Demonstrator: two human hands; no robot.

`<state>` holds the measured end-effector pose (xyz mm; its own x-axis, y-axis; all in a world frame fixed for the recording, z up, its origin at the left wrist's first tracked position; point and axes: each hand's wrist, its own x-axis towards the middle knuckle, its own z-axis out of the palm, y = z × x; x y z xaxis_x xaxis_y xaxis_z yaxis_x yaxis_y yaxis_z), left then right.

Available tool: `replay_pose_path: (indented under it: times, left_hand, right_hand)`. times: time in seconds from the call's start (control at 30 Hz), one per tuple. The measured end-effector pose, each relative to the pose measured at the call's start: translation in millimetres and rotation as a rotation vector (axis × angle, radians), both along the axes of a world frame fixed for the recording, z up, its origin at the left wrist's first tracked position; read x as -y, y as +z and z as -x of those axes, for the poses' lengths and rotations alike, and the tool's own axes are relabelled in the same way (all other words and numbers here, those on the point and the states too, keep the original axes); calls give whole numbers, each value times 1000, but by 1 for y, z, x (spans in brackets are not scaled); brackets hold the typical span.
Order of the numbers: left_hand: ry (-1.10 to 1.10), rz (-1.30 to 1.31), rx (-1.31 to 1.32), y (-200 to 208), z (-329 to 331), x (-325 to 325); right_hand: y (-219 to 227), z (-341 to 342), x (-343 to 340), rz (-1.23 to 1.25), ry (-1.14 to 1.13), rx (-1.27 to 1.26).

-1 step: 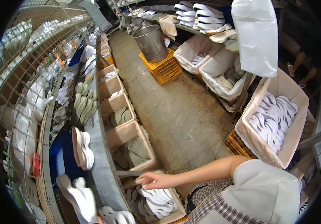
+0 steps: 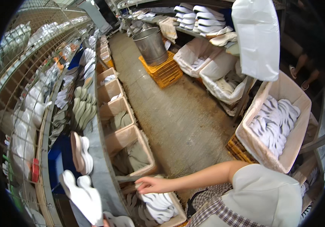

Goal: The person repeatedly picks up stacks of white and beige slippers from a large sack and from a metal shelf, turns them over to inspect the soles, and places them into plastic bins. The person handles the slippers by hand without using tools.

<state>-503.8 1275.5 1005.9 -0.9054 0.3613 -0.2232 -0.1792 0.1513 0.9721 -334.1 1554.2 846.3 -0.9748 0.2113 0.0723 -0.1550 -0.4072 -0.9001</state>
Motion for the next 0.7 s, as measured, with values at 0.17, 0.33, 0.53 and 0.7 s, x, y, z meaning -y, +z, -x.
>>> replay_pose_path:
  times: [0.17,0.33,0.53,0.7]
  left_hand:
    - [-349,-466,580,-16,-120,-136]
    - [-632,-67,504,-21,-186,-228]
    - [-1067,238,-1374,-5,-211,-290]
    - [-1259,-401,-1865,-10,-301,-351]
  right_hand:
    - [39,-33,-36,880,56,2]
    - [23,-107,-102,812,-90,-248]
    - [34,-169,-146,897,-59,-316]
    - [39,-175,-137,979,88,-255]
